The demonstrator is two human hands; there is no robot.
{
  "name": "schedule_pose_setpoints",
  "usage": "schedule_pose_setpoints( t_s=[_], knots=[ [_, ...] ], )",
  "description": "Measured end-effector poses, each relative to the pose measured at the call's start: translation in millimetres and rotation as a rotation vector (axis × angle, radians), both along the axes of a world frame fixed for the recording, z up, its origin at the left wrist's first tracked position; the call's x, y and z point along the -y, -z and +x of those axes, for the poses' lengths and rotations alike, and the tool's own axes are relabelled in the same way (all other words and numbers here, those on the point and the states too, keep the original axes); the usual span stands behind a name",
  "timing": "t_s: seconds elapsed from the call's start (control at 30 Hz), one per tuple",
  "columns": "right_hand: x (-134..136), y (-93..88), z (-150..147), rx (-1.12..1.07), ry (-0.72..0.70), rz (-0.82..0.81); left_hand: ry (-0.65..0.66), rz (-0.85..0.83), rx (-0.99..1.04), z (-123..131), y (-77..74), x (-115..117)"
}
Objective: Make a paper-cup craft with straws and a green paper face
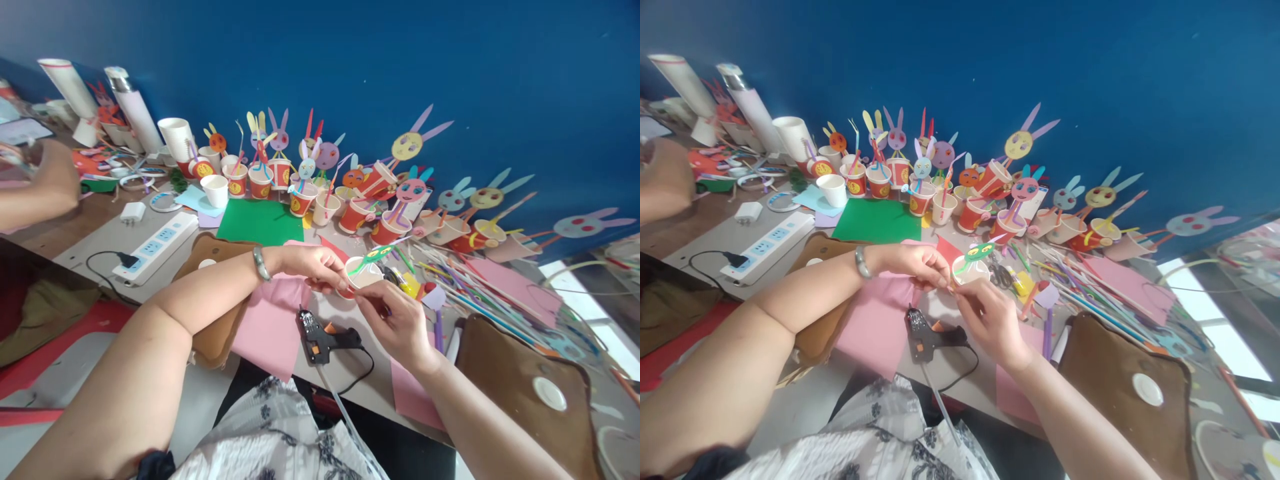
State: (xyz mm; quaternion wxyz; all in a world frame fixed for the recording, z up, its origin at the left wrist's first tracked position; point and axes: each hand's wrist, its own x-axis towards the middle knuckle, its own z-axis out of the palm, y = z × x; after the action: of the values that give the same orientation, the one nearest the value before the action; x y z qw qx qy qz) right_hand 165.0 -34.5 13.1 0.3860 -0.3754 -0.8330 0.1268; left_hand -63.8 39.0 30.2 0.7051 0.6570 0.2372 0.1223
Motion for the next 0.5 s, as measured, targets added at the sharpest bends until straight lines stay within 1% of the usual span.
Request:
schedule_pose_setpoints(
  t_s=[0.1,0.17,0.2,0.3,0.5],
  knots=[
    [0.2,-2.5,-4.6,-0.127,0.1,-0.336,-0.079,0.072,-0.002,-3.6,-2.0,-5.1],
    [-1.4,-4.1,-5.6,-0.173,0.135,-0.479,-0.107,0.102,0.008,-3.9,-2.5,-6.7],
    [-2.3,-4.8,-5.5,-0.188,0.151,-0.522,-0.112,0.113,0.014,-3.2,-2.5,-6.5],
    [-4.8,-5.5,-3.9,-0.205,0.18,-0.582,-0.128,0.153,0.023,1.6,-0.7,-3.1],
    [-5.5,-1.8,-0.4,-0.202,0.163,-0.555,-0.176,0.186,0.051,11.3,5.7,4.3]
  ],
)
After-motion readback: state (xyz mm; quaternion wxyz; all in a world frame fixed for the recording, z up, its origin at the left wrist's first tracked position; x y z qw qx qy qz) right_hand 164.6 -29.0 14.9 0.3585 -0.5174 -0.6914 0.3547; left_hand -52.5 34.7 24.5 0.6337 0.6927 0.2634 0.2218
